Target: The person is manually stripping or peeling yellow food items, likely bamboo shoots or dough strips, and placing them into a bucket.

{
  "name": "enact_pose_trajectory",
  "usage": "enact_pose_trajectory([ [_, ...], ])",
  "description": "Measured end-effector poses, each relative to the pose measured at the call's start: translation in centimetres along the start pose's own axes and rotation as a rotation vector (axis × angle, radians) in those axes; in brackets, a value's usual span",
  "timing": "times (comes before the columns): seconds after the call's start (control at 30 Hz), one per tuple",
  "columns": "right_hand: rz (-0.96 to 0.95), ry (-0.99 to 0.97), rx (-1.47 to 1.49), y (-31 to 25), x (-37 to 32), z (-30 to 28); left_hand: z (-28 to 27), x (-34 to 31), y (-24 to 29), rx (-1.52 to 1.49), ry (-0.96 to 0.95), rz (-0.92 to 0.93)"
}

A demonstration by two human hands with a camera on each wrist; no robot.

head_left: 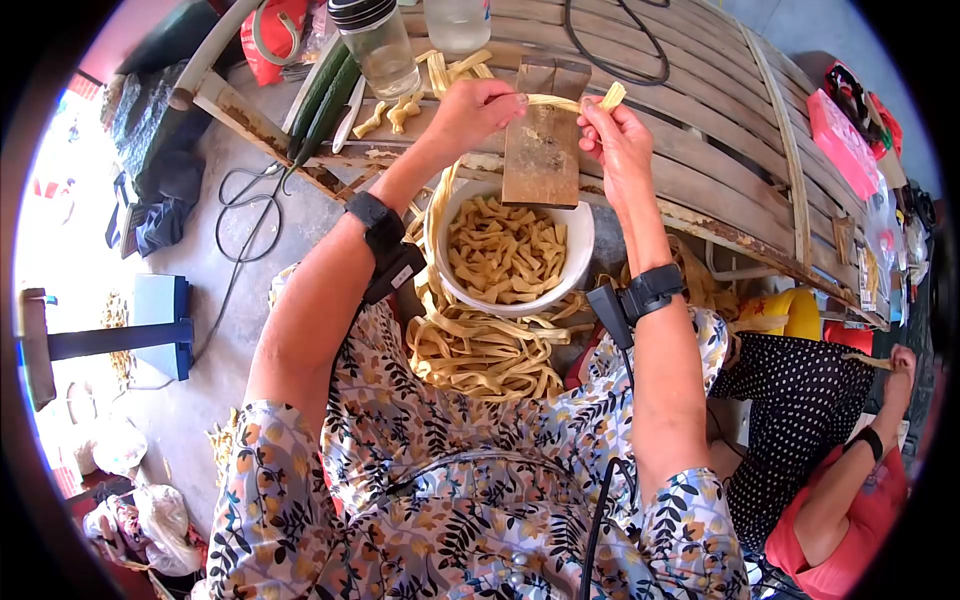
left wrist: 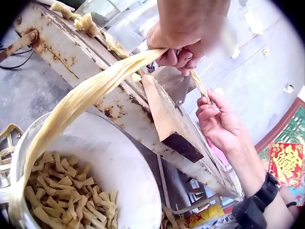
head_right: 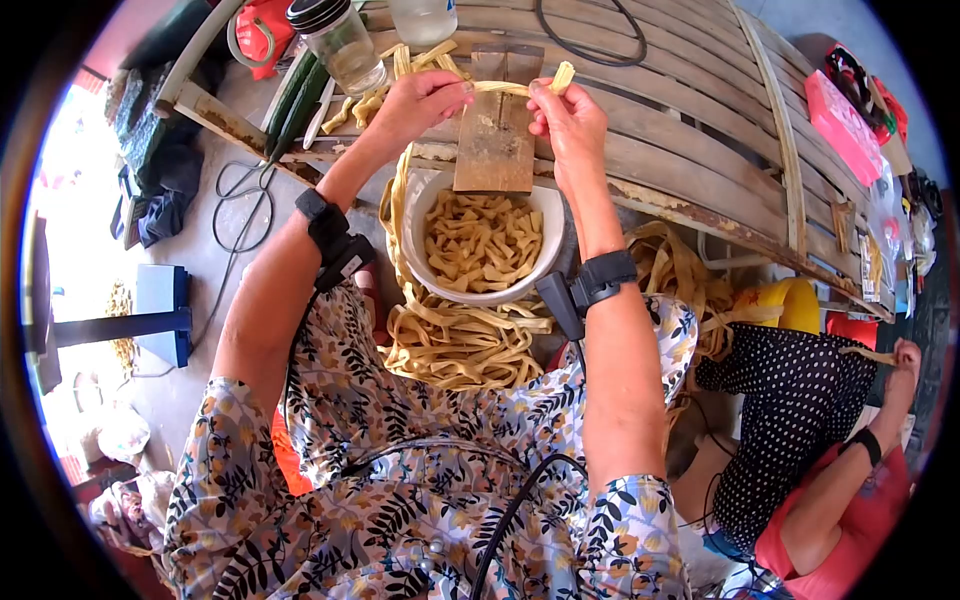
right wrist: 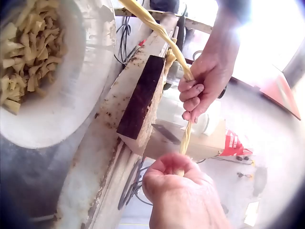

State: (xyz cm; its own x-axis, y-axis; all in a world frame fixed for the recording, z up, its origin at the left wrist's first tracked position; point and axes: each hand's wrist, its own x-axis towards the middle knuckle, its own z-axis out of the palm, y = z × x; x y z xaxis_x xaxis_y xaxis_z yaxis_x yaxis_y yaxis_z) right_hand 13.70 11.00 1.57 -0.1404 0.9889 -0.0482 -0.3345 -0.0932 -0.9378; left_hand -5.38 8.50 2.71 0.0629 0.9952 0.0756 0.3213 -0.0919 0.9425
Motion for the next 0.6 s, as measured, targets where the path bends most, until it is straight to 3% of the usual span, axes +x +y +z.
enact_pose_trajectory([
  [0.6,-0.012,0.034,0.073,1.0,1.4,-0.1,0.4,0.5,-0.2,0.014,0.054,0.068],
])
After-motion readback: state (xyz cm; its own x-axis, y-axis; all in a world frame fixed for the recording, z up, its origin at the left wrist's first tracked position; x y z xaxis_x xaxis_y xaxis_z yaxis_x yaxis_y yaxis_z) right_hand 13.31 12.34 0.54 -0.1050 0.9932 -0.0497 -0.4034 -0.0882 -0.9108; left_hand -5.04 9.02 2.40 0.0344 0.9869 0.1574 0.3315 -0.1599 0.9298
